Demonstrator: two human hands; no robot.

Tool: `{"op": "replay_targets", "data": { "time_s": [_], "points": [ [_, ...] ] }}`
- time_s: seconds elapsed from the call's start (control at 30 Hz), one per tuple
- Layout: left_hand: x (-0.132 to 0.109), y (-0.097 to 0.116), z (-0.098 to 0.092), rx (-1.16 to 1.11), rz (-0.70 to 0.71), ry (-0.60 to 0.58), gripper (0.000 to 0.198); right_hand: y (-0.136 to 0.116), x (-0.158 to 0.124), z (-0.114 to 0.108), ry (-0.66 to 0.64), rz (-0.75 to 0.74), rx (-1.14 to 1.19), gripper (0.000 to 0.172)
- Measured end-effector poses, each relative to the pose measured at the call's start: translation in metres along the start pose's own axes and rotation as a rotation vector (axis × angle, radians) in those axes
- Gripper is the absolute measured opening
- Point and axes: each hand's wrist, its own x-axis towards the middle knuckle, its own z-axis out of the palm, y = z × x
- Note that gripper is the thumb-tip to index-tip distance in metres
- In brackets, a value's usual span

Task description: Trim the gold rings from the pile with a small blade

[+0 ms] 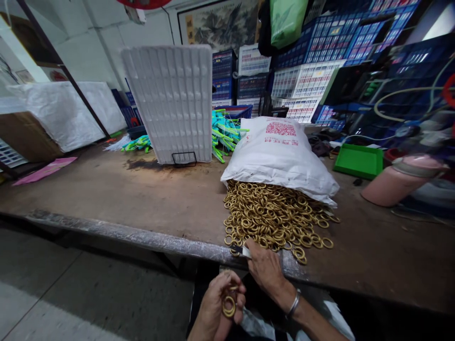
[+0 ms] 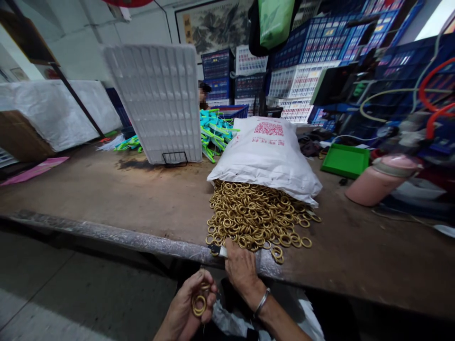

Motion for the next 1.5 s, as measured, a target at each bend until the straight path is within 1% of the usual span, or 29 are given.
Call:
{"op": "replay_targets", "data": {
  "time_s": [0.07,0.17,0.23,0.3,0.37,0.43,0.5,0.6,0.77,0.83,0.9,1.0,1.07,1.17,1.23,1.3,1.4,1.5],
  "points": [
    [0.002,-0.001,-0.002,0.002,0.017,0.014,0.030,0.003,0.001,0.000,-0.008,0.001,0.032,0.026],
    [0.008,-0.002,-0.004,0.090,0.061,0.014,0.032,0.011,0.000,0.001,-0.009,-0.022,0.139,0.029],
    [0.013,-0.001,-0.003,0.172,0.115,0.013,0.031,0.017,-0.001,0.001,-0.011,-0.030,0.252,0.022],
    [0.020,0.001,0.001,0.257,0.189,0.046,0.029,0.024,-0.002,-0.001,-0.019,-0.017,0.374,0.014],
    [0.026,0.005,0.007,0.367,0.249,0.096,0.028,0.029,-0.002,-0.005,-0.022,-0.002,0.495,0.021],
    [0.033,0.009,0.014,0.504,0.281,0.123,0.029,0.033,-0.003,-0.010,-0.027,0.011,0.602,0.028],
    [0.039,0.012,0.022,0.623,0.305,0.107,0.028,0.035,-0.004,-0.015,-0.034,0.016,0.703,0.031],
    [0.048,0.012,0.031,0.721,0.345,0.049,0.023,0.035,-0.004,-0.021,-0.055,0.032,0.832,0.033],
    [0.057,0.009,0.034,0.835,0.421,-0.044,0.016,0.034,-0.003,-0.026,-0.079,0.063,0.925,0.037],
    [0.058,0.009,0.035,0.841,0.419,-0.052,0.015,0.035,-0.003,-0.025,-0.096,0.074,0.963,0.038],
    [0.058,0.009,0.036,0.803,0.353,-0.029,0.016,0.035,-0.003,-0.023,-0.111,0.112,1.015,0.037],
    [0.056,0.009,0.037,0.635,0.201,0.016,0.021,0.036,-0.004,-0.018,-0.103,0.180,1.056,0.034],
    [0.055,0.008,0.037,0.496,0.151,0.008,0.025,0.036,-0.005,-0.014,-0.112,0.168,1.073,0.032],
    [0.055,0.005,0.036,0.376,0.138,-0.025,0.028,0.036,-0.006,-0.005,-0.144,0.098,1.138,0.034],
    [0.055,0.003,0.034,0.365,0.147,-0.023,0.029,0.037,-0.005,0.002,-0.174,0.082,1.181,0.037],
    [0.055,0.001,0.033,0.393,0.164,-0.005,0.029,0.037,-0.005,0.006,-0.191,0.100,1.204,0.039],
    [0.055,0.000,0.031,0.431,0.175,0.023,0.029,0.036,-0.004,0.006,-0.190,0.143,1.210,0.038],
    [0.055,-0.002,0.029,0.451,0.170,0.036,0.029,0.032,-0.005,-0.002,-0.160,0.125,1.205,0.035]
  ]
}}
